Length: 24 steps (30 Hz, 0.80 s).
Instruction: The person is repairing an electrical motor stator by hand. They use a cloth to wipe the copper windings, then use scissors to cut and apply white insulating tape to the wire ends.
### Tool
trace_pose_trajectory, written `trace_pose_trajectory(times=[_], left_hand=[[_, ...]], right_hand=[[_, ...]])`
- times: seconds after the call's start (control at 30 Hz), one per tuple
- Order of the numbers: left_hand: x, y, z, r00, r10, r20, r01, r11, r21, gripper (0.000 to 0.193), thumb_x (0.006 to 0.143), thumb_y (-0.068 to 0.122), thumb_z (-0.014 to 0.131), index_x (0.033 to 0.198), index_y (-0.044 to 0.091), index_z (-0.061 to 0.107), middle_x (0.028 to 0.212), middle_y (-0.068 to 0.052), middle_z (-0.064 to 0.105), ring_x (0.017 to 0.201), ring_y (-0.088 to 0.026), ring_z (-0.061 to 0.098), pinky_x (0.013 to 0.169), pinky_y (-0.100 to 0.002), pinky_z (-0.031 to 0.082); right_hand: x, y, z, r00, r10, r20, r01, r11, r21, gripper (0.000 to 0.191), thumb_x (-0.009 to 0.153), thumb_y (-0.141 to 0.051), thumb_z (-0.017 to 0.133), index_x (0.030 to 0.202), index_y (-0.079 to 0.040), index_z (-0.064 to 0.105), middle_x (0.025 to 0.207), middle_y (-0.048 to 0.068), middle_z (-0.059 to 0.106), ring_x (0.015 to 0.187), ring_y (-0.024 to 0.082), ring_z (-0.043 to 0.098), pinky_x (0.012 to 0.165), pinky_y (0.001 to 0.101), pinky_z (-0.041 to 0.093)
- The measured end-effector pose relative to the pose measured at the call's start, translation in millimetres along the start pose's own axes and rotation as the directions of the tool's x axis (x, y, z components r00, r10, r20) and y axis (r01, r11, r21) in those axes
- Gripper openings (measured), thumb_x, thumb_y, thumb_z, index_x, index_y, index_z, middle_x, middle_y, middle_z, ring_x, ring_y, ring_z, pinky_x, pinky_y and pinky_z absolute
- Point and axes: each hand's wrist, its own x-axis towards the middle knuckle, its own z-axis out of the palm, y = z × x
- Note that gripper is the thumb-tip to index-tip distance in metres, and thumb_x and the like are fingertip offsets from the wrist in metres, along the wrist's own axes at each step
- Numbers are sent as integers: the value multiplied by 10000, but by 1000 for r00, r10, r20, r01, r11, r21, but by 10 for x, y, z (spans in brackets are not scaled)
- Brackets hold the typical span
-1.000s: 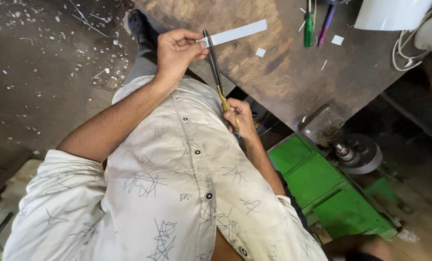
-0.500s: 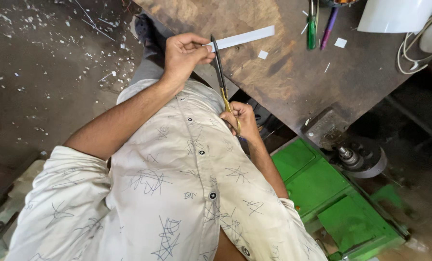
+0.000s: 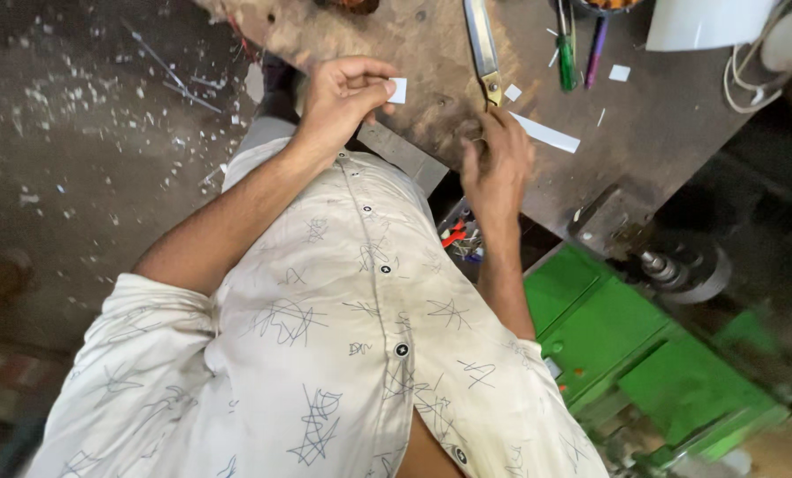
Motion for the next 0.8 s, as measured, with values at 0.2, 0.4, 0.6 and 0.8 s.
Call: trace_pose_trajectory(times=[0.2,0.4,0.6,0.8], left_hand=[[97,152,-175,968,-30,249,7,996,93,259,948,36,692,1197,-36,688,966,-76,767,789,-87,724,679,-197,584],[275,467,-691,832,435,344,-544,523,656,284,962,108,750,1232,29,705,1132,-114,752,959,-234,718,862,-344,575],[651,650,-1037,697,460,549,-671,149,726,521,928,117,770,1384,-65,597,1410,-245,604,1250,-378,610,1035,-475,455],[1099,816,-776,670,275,689,-704,530,473,475,939,46,794,1364,-31,595,1312,-199,627,1293,-352,599,1130,-389,483]], right_hand=[[384,-776,306,833,468,295,-419,185,889,332,947,18,746,1262,18,643,1162,84,706,1069,159,695,961,299,577],[605,-1076,523,671,710,213,-288,-14,957,221,938,112,754,1144,76,683,1049,139,711,923,161,701,837,295,581],[422,-1230,564,637,770,29,-156,92,984,237,868,166,717,1091,89,698,1272,114,608,1027,124,654,922,249,545],[441,-1153,634,612,791,4,-234,177,956,181,881,173,718,1044,96,705,1224,115,626,1021,143,686,913,258,566]])
